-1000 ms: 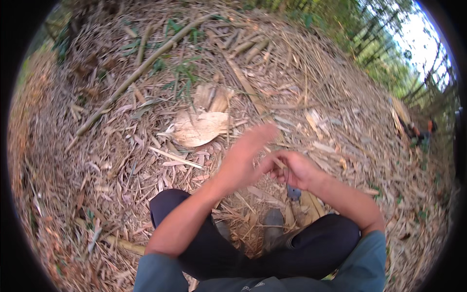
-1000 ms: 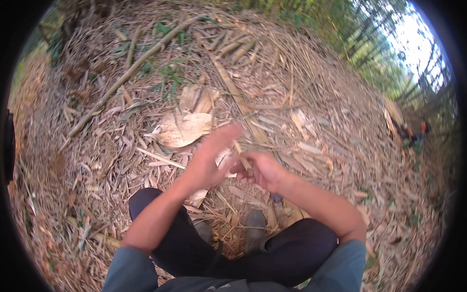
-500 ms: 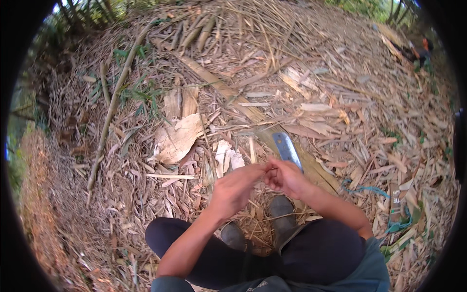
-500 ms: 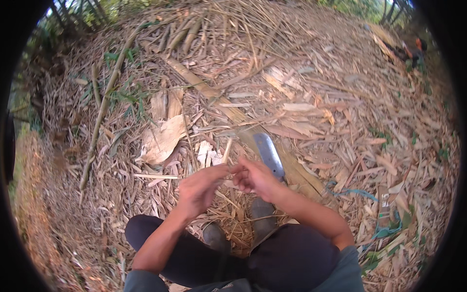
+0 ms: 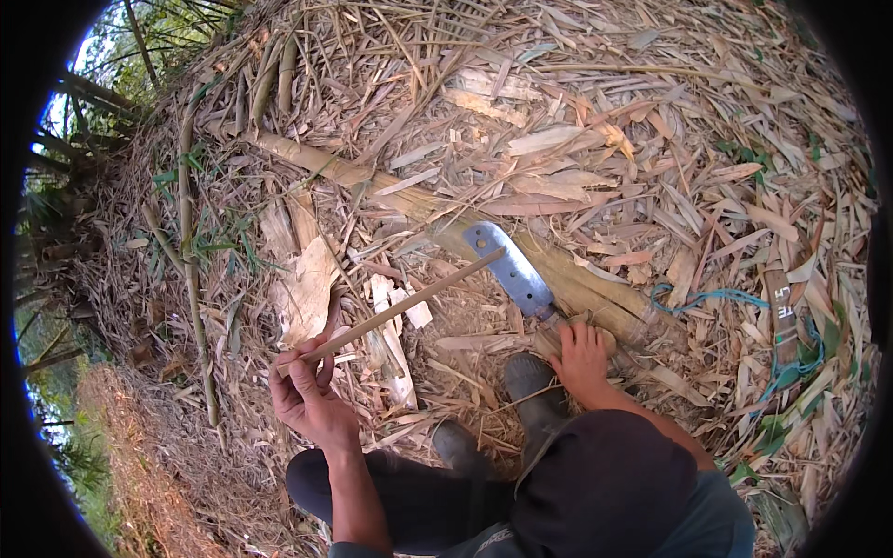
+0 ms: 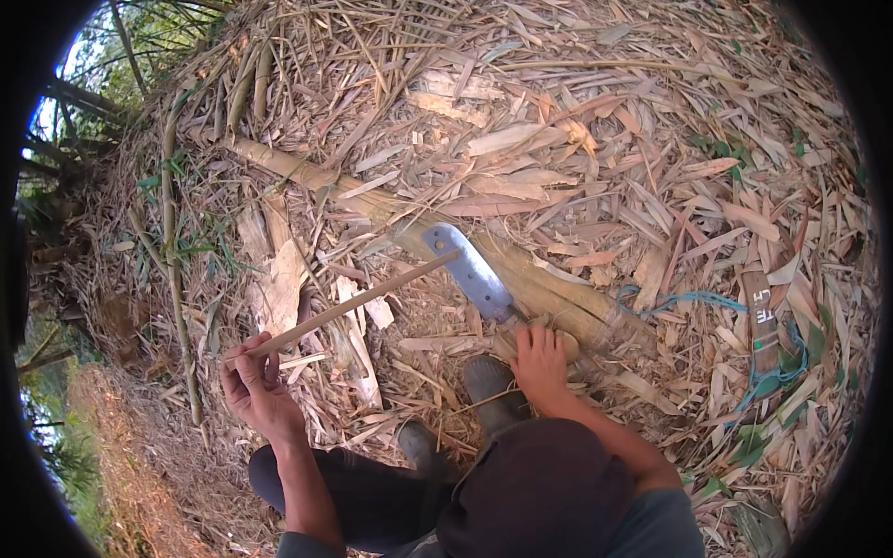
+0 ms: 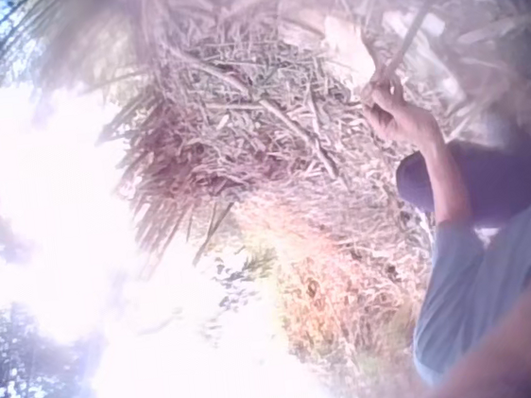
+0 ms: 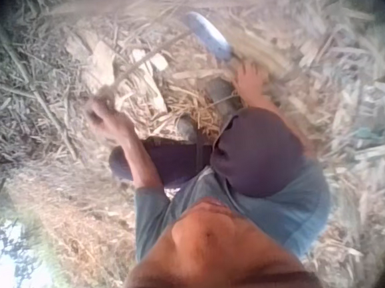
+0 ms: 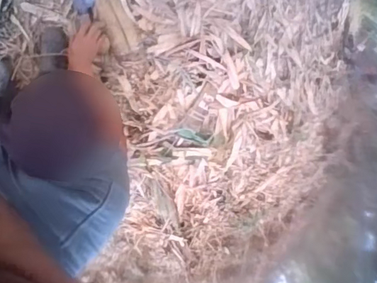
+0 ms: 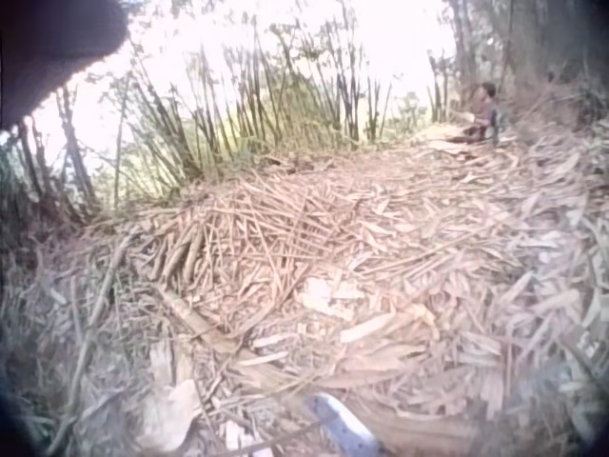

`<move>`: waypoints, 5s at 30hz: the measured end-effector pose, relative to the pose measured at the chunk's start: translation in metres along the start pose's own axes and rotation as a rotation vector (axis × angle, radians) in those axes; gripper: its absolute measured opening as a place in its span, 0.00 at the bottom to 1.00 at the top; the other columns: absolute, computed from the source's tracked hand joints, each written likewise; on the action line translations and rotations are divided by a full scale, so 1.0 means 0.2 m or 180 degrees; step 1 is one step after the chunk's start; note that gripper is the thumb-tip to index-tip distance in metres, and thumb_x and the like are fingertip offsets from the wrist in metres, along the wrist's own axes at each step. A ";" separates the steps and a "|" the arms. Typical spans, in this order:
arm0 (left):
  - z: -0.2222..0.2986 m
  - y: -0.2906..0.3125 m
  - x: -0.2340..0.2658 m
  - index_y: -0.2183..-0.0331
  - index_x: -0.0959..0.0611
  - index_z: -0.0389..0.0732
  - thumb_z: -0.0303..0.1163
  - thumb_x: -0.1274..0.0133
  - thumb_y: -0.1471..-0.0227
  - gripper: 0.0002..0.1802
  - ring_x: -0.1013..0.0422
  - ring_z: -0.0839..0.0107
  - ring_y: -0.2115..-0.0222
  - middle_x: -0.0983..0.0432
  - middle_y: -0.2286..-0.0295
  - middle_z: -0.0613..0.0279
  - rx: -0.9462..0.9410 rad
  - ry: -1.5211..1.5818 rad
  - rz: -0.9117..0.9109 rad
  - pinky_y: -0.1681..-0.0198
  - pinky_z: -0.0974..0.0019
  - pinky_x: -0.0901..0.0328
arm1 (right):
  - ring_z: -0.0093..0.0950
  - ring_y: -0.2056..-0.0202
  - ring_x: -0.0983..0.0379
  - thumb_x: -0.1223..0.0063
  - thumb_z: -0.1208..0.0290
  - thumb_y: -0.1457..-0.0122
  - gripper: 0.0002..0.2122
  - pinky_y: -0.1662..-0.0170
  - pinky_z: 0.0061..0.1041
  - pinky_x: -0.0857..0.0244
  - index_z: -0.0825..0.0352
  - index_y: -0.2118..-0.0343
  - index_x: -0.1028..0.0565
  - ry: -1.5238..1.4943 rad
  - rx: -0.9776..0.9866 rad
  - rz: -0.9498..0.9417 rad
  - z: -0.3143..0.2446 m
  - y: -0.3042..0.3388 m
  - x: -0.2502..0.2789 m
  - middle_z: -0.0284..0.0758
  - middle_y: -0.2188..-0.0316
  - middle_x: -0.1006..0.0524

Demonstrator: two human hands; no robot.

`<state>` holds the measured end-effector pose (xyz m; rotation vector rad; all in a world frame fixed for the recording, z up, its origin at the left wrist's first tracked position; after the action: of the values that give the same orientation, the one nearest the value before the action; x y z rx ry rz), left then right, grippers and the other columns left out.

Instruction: The person sits on the ground in a bamboo grove and uses a large knife to split a bamboo stalk into thin strips. They repeatedly strike the bamboo with the knife to separate it into smaller pieces.

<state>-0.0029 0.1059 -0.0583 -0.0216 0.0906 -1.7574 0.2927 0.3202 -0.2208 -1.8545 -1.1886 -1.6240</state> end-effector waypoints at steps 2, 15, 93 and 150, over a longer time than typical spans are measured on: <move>-0.02 0.00 0.04 0.57 0.24 0.37 0.33 0.55 0.33 0.11 0.23 0.62 0.55 0.21 0.58 0.53 0.0083 -0.0071 0.0165 0.57 0.70 0.23 | 0.40 0.54 0.34 0.33 0.63 0.54 0.29 0.51 0.39 0.41 0.65 0.49 0.32 0.0035 -0.0057 0.0023 -0.01 -0.03 -0.02 0.40 0.56 0.32; -0.03 -0.07 0.17 0.52 0.25 0.28 0.38 0.60 0.31 0.21 0.21 0.58 0.58 0.21 0.59 0.44 0.0277 0.0107 0.0624 0.54 0.61 0.23 | 0.46 0.52 0.32 0.35 0.67 0.52 0.29 0.52 0.46 0.36 0.64 0.47 0.34 -0.0539 -0.0194 -0.0174 0.04 -0.11 -0.11 0.45 0.55 0.30; 0.07 0.23 -0.31 0.59 0.37 0.36 0.50 0.68 0.32 0.24 0.24 0.48 0.56 0.25 0.62 0.35 -0.0709 -0.0787 -0.1149 0.50 0.51 0.26 | 0.45 0.74 0.21 0.39 0.64 0.53 0.13 0.67 0.42 0.27 0.67 0.66 0.22 -0.1796 -0.0022 -0.0479 -0.10 -0.37 0.44 0.45 0.77 0.20; 0.10 0.14 -0.39 0.63 0.31 0.32 0.47 0.57 0.34 0.23 0.19 0.55 0.70 0.20 0.72 0.38 -0.1324 -0.0786 -0.0946 0.67 0.60 0.21 | 0.49 0.74 0.23 0.41 0.69 0.55 0.14 0.68 0.43 0.30 0.69 0.65 0.24 -0.1699 -0.0240 -0.0426 0.04 -0.35 0.41 0.50 0.79 0.23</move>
<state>0.0404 0.1762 -0.0371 -0.5784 0.2827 -1.9888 0.2376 0.3921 -0.1613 -2.3942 -1.5045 -1.2833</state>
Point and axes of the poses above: each hand's wrist, its own y-axis away from the middle knuckle, its own x-axis out of the back of the hand, z = x × y, the point moved 4 cm from there along -y, towards the middle knuckle
